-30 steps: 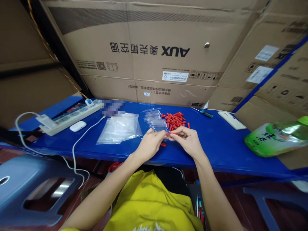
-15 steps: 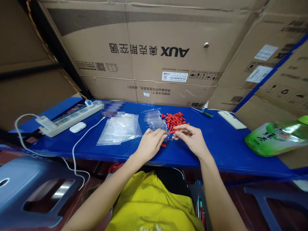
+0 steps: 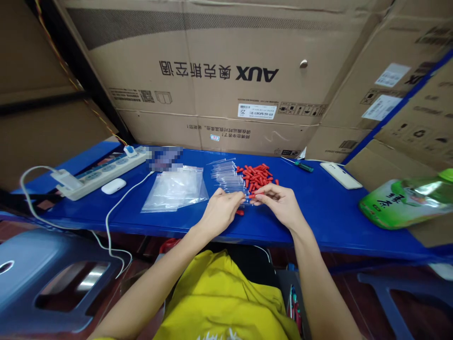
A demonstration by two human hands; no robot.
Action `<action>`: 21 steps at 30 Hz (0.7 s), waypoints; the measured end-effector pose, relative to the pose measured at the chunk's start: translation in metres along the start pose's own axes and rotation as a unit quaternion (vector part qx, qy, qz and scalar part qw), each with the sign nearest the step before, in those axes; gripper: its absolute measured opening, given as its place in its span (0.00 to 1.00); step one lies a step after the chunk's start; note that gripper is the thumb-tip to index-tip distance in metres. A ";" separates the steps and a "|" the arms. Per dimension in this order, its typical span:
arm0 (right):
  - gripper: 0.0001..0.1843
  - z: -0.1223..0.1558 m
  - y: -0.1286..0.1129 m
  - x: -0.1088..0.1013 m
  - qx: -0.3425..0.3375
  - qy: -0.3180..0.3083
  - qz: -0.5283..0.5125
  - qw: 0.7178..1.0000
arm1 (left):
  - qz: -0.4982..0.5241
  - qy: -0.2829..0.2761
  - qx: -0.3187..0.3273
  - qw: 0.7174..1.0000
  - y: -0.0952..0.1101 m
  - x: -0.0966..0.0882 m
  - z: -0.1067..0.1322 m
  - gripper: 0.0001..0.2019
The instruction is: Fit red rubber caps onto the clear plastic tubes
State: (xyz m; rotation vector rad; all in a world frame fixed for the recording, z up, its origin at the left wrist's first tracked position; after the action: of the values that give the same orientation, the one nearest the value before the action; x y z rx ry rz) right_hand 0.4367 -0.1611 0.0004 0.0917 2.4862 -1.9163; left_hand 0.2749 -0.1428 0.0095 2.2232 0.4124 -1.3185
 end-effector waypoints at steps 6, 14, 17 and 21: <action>0.18 0.000 0.000 0.006 0.002 -0.007 -0.012 1.000 | 0.019 0.001 0.004 1.000 0.000 0.000 0.000 0.15; 0.17 0.001 -0.005 0.009 -0.003 -0.005 -0.025 1.000 | 0.030 0.000 0.018 0.999 0.001 0.001 0.001 0.15; 0.16 0.001 -0.005 0.009 -0.010 -0.004 -0.023 1.000 | 0.033 -0.001 0.021 0.999 0.001 0.002 0.002 0.15; 0.16 0.002 -0.005 0.009 -0.019 0.000 -0.009 1.000 | 0.038 -0.005 0.022 0.999 0.001 0.003 0.002 0.14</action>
State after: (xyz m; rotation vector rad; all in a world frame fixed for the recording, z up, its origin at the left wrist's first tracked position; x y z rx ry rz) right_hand 0.4273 -0.1635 0.0044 0.0704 2.5305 -1.8748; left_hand 0.2752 -0.1443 0.0064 2.2442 0.2952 -1.3113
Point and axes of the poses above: each hand's wrist, its own z-axis away from the middle knuckle, its own x-axis out of the palm, y = z × x, the point moved 8 cm from there along -z, towards the middle knuckle, and after that the axes turned 2 degrees about -y, right-handed, at the moved point
